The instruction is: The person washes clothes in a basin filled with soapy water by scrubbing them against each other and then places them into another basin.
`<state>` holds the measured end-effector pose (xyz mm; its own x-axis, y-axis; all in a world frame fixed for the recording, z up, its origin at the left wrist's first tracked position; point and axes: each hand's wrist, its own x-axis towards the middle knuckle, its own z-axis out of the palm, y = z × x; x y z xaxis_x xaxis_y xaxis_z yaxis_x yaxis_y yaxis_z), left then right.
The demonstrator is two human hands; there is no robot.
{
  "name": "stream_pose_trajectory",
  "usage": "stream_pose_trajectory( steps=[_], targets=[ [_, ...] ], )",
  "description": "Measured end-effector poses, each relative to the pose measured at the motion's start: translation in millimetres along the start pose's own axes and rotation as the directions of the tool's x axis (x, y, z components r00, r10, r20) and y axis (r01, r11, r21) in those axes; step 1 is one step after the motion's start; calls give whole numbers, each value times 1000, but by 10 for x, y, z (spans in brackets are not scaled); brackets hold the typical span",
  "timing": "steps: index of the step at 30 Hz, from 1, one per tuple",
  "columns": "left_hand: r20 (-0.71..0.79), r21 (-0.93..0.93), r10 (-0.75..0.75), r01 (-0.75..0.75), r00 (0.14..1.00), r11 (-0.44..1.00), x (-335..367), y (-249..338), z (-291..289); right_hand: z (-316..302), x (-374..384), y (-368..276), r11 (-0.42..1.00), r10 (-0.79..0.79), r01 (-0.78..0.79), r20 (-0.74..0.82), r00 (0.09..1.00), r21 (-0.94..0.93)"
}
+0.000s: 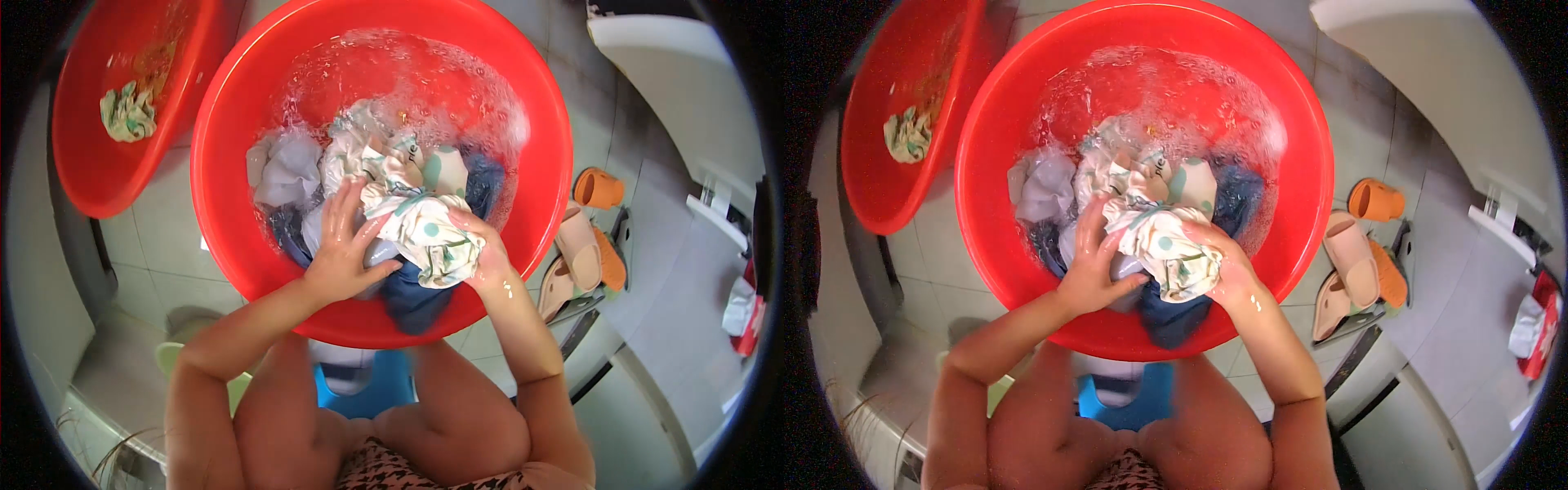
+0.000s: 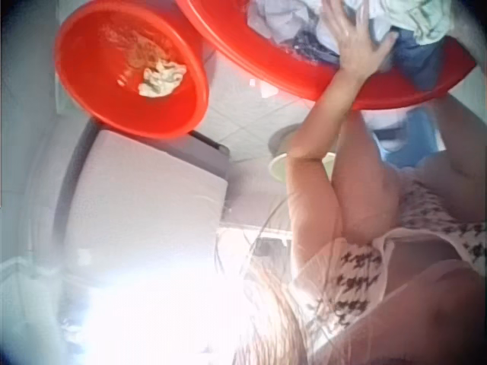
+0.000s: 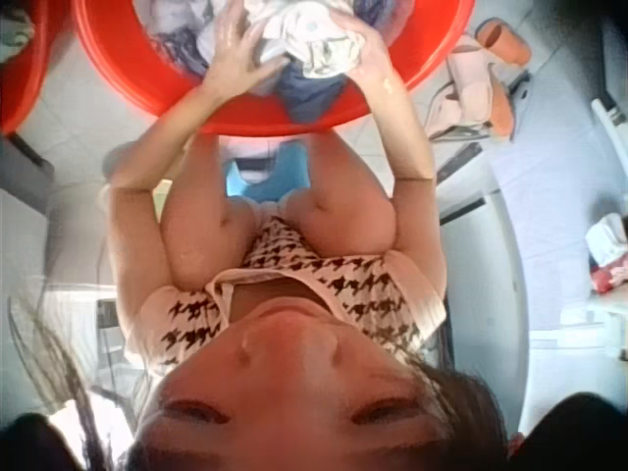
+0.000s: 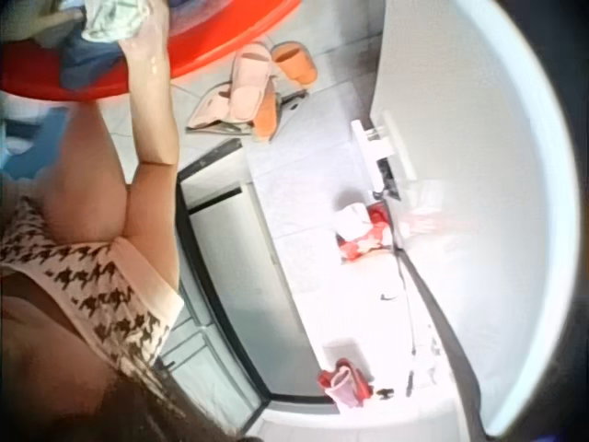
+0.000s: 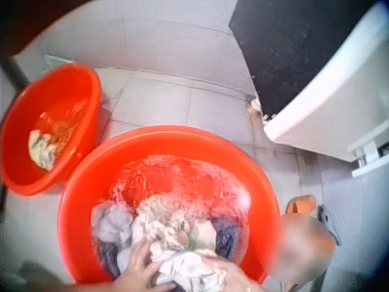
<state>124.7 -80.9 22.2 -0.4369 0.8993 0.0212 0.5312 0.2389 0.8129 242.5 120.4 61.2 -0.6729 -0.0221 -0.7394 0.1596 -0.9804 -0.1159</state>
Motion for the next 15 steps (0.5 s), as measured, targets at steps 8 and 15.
stream_pose_trajectory(
  steps=[8, 15],
  targets=[
    [152, -305, -171, 211, 973, 929, 69, 6, -282, 317, -134, -123, 973, -214, 225, -163, 963, 53],
    [-126, -130, -76, 59, 989, 990, 754, -146, -546, 894, -343, -259, 910, -381, 381, 32, 924, -163]
  ],
)
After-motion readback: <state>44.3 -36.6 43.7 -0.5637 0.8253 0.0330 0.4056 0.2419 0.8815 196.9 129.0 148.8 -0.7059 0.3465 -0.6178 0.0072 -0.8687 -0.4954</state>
